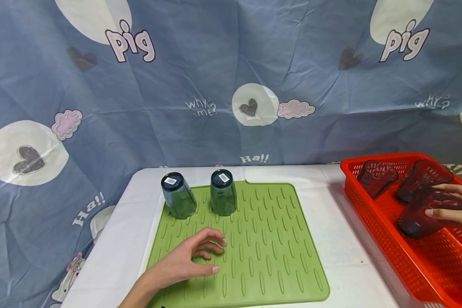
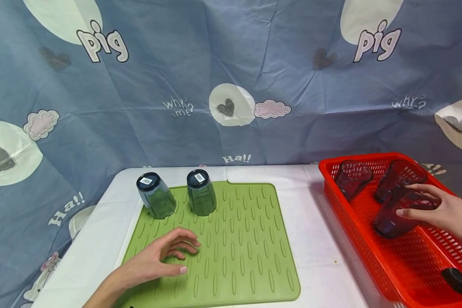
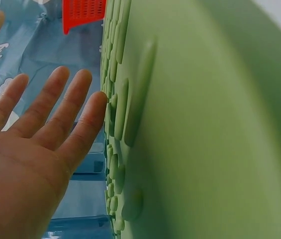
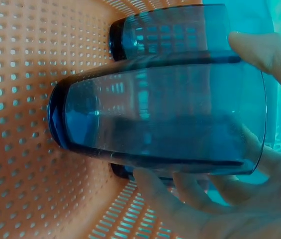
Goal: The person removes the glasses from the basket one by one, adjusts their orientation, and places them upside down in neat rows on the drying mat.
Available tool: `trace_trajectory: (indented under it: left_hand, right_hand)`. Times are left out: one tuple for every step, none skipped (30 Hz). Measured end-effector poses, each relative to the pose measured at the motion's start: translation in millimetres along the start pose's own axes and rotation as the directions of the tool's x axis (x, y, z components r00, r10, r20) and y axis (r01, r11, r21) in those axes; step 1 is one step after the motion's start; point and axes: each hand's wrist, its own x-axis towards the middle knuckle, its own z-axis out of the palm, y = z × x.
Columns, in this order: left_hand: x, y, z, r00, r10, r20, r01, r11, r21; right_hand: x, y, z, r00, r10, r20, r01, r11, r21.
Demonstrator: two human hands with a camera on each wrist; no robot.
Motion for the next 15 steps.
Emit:
trace_trajectory:
  left_hand:
    - [0.3, -0.1, -0.1, 1.0, -0.001, 0.0, 0.001, 1.0, 0.0]
    - [0.5, -0.2, -0.1, 1.0, -0.001, 0.001, 0.001, 1.0, -0.002]
    - [0.6, -0.3, -0.1, 1.0, -0.002, 0.0, 0.002, 1.0, -0.002]
    - [0.8, -0.3, -0.2, 1.0, -0.006, 0.0, 0.006, 1.0, -0.003]
    - [0.9, -0.4, -0.2, 1.0, -0.009, -0.001, 0.009, 1.0, -0.004]
    - [0.9, -0.5, -0.2, 1.0, -0.012, -0.002, 0.012, 1.0, -0.004]
    - [0.8, -0.5, -0.2, 1.0, -0.017, -0.003, 0.017, 1.0, -0.004]
    - [0.8, -0.5, -0.2, 1.0, -0.018, -0.003, 0.018, 1.0, -0.003]
    - [0.7, -0.6, -0.3, 1.0, -0.017, -0.004, 0.017, 1.0, 0.0]
    - [0.6, -0.6, -0.3, 1.0, -0.017, -0.005, 0.017, 1.0, 0.001]
    - [0.5, -0.7, -0.4, 1.0, -0.014, -0.006, 0.014, 1.0, 0.003]
    - [0.4, -0.7, -0.5, 1.0, -0.009, -0.006, 0.009, 1.0, 0.005]
    - [0.4, -0.8, -0.6, 1.0, -0.004, -0.007, 0.004, 1.0, 0.006]
    - [0.4, -0.9, -0.7, 1.0, 0.003, -0.007, -0.003, 1.0, 0.008]
    - [0.4, -1.0, -0.9, 1.0, 0.009, -0.007, -0.009, 1.0, 0.01]
  right_hand:
    - [-0.1, -0.7, -0.5, 1.0, 0.009, -0.003, -0.009, 1.0, -0.007]
    - [-0.1, -1.2, -0.9, 1.0, 0.019, -0.007, -0.019, 1.0, -0.015]
    - [-0.1, -1.6, -1.2, 1.0, 0.026, -0.011, -0.027, 0.999, -0.027]
    - [-0.1, -1.9, -1.4, 0.999, 0.03, -0.018, -0.031, 0.999, -0.038]
    - [-0.3, -2.3, -1.5, 0.999, 0.034, -0.028, -0.035, 0.998, -0.057]
    - [-0.6, -2.7, -1.7, 0.999, 0.033, -0.035, -0.035, 0.997, -0.075]
    - [-1.0, -3.0, -1.7, 0.999, 0.033, -0.042, -0.037, 0.995, -0.093]
    - [-1.4, -3.3, -1.7, 0.998, 0.032, -0.05, -0.037, 0.993, -0.111]
    - [-2.0, -3.8, -1.6, 0.998, 0.029, -0.06, -0.037, 0.991, -0.131]
    - [-2.5, -4.5, -1.8, 0.997, 0.029, -0.072, -0.039, 0.988, -0.149]
    - [-2.9, -5.2, -1.6, 0.996, 0.029, -0.088, -0.043, 0.985, -0.166]
    - [-3.2, -5.8, -1.4, 0.995, 0.024, -0.099, -0.041, 0.985, -0.17]
    - [-3.3, -6.2, -0.8, 0.994, 0.019, -0.111, -0.038, 0.985, -0.17]
    - [-3.3, -6.8, -0.4, 0.993, 0.012, -0.122, -0.032, 0.986, -0.163]
    - [-2.7, -6.6, -0.5, 0.992, 0.007, -0.13, -0.025, 0.991, -0.133]
